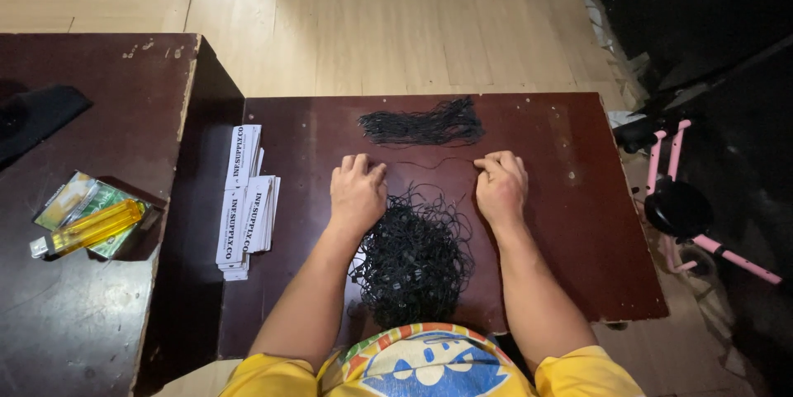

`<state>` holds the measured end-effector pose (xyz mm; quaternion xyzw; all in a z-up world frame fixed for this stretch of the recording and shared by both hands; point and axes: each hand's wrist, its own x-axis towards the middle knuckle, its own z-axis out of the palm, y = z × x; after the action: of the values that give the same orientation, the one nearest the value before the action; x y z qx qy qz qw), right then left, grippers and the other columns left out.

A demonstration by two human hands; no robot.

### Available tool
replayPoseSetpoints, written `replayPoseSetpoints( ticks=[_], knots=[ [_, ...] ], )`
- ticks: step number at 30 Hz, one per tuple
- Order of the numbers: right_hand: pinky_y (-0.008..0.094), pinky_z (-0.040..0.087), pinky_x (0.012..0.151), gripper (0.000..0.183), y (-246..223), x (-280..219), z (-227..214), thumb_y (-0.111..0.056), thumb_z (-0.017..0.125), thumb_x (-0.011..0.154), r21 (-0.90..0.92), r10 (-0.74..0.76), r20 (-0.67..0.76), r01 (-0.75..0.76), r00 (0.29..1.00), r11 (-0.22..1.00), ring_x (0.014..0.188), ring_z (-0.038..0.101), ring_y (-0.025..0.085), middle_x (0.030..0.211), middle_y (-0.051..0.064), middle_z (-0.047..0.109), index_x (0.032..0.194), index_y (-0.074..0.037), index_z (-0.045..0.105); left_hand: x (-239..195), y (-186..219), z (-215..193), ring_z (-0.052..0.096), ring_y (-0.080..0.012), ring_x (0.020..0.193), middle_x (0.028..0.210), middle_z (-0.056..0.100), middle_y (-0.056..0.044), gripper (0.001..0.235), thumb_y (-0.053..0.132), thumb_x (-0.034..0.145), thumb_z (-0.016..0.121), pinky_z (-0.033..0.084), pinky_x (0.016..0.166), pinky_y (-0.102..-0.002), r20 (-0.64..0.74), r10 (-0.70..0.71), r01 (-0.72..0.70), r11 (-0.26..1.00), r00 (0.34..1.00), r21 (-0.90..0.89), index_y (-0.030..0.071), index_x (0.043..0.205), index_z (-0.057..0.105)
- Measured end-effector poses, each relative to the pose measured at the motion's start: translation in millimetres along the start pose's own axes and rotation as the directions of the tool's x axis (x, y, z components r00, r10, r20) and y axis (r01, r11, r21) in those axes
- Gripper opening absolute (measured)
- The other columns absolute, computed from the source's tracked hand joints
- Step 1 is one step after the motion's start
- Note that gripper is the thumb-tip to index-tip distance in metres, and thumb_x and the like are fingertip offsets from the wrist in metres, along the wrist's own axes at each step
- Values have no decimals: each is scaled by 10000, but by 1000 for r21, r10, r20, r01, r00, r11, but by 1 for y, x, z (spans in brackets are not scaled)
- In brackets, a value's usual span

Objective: The person sits at a table and untangles a pile of black wires by hand. They repeatedly pick up sections of the tangled mass, separate individual strands, and lay them out on the table surface.

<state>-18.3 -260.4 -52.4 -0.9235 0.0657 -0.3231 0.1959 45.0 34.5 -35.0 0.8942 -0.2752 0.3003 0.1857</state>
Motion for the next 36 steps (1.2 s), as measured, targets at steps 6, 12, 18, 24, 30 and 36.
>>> replayPoseSetpoints(
  ticks=[6, 12, 18, 24, 30, 36],
  knots=[
    [465, 494, 926, 318, -13, 3, -4, -353, 653, 911, -187, 138, 176, -105, 975, 977, 1209, 548, 260, 1236, -14, 600, 1196, -256, 755, 1, 0, -7, 540, -361, 1277, 1287, 628, -125, 470, 439, 767, 796, 457, 919, -485, 70, -155, 151, 987, 985, 48, 193, 1164, 749],
    [601, 372, 1021, 563, -55, 23, -33, -457, 601, 980, -242, 228, 385, -140, 895, 960, 1391, 393, 392, 1498, 128, 474, 1461, -164, 596, 24, 20, -43, 324, -477, 1478, 1536, 448, -244, 597, 504, 894, 701, 346, 1095, -651, 348, -326, 329, 943, 879, 50, 153, 1374, 650],
    [618, 324, 1041, 653, -56, 27, -32, -524, 511, 1007, -314, 246, 481, -97, 842, 944, 1461, 309, 384, 1620, 141, 350, 1569, -199, 446, 30, 22, -44, 175, -441, 1550, 1640, 297, -214, 675, 609, 955, 548, 244, 1167, -639, 511, -403, 395, 909, 759, 131, 219, 1504, 518],
    [611, 291, 1072, 691, -59, 28, -36, -533, 496, 1006, -305, 300, 508, -157, 808, 939, 1492, 271, 366, 1638, 127, 339, 1609, -220, 372, 29, 21, -45, 189, -433, 1546, 1638, 309, -210, 694, 622, 954, 539, 235, 1169, -629, 518, -395, 374, 915, 759, 150, 215, 1515, 510],
    [582, 320, 1047, 749, -54, 29, -34, -522, 598, 940, -259, 335, 456, -238, 824, 936, 1442, 322, 339, 1603, 90, 363, 1594, -219, 395, 31, 20, -50, 169, -426, 1545, 1657, 249, -197, 750, 591, 955, 556, 260, 1156, -661, 504, -382, 402, 913, 774, 74, 187, 1570, 413],
    [618, 314, 1039, 941, -66, 51, -38, -491, 737, 816, -202, 384, 444, -327, 810, 923, 1429, 326, 384, 1613, 111, 339, 1625, -223, 339, 45, 27, -46, 201, -448, 1525, 1652, 252, -206, 934, 525, 819, 767, 291, 1094, -740, 498, -417, 467, 884, 760, 29, 184, 1588, 361]
  ],
)
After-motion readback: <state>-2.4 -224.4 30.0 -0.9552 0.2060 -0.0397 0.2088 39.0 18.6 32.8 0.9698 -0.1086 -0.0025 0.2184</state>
